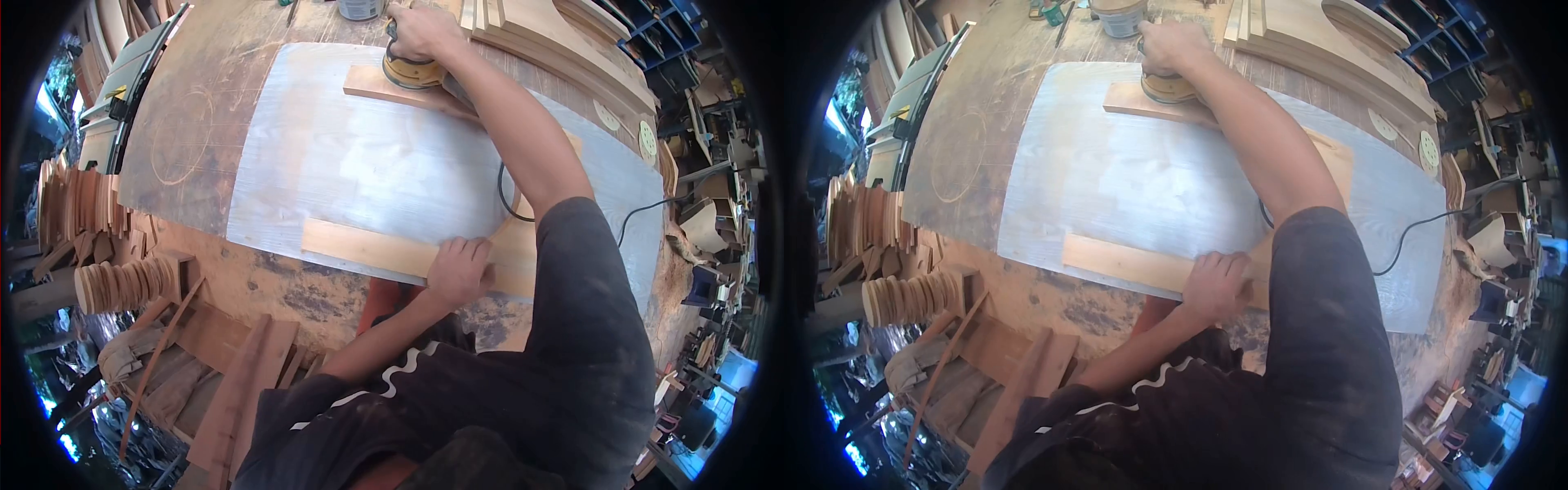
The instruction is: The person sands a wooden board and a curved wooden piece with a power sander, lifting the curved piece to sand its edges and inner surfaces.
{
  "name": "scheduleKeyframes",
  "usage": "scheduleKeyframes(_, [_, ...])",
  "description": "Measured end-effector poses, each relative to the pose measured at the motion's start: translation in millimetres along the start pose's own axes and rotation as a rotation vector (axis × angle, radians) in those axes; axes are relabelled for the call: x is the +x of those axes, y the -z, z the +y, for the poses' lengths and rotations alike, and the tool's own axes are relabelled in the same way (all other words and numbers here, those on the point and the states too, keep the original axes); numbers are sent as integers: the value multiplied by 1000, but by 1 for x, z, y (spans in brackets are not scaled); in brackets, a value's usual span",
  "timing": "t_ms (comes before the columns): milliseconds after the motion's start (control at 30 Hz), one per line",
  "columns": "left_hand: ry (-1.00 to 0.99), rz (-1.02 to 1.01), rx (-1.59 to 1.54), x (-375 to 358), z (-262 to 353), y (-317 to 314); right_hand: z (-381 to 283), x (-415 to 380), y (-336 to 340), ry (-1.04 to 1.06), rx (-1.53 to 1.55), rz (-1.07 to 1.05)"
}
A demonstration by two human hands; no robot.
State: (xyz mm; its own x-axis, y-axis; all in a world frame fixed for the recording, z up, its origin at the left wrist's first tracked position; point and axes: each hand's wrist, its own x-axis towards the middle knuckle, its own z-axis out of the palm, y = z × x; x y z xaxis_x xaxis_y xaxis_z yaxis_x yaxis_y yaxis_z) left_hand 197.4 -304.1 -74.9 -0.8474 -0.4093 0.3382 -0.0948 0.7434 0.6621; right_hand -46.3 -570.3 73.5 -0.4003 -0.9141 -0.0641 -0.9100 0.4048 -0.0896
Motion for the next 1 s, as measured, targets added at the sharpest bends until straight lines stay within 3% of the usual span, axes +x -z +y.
scheduleKeyframes(200, [-4, 6, 0, 2, -4, -1, -9, -27, -19, 157, -91, 134])
scheduleKeyframes(233, [-8, 15, 17, 0, -1, -1, -9, -17, -11, 114, -69, 31])
scheduleKeyframes(367, [18, -14, 5, -1, -4, -1, 8, -1, -12, 85, -61, 93])
scheduleKeyframes(533, [10, -2, 26, 0, 0, -3, 18, -37, -20, 130, -83, 128])
scheduleKeyframes(600, [-1, -2, 26, 0, 3, -3, 25, -26, -10, 40, -64, 97])
scheduleKeyframes(633, [0, 6, 38, 1, 2, -3, 31, -21, 1, 6, -25, -36])
scheduleKeyframes(767, [-10, 21, 5, 1, 0, -2, 33, -44, -9, 31, -67, 71])
scheduleKeyframes(1000, [-11, -12, 26, 3, 2, -5, 55, -40, -3, -25, -64, 82])
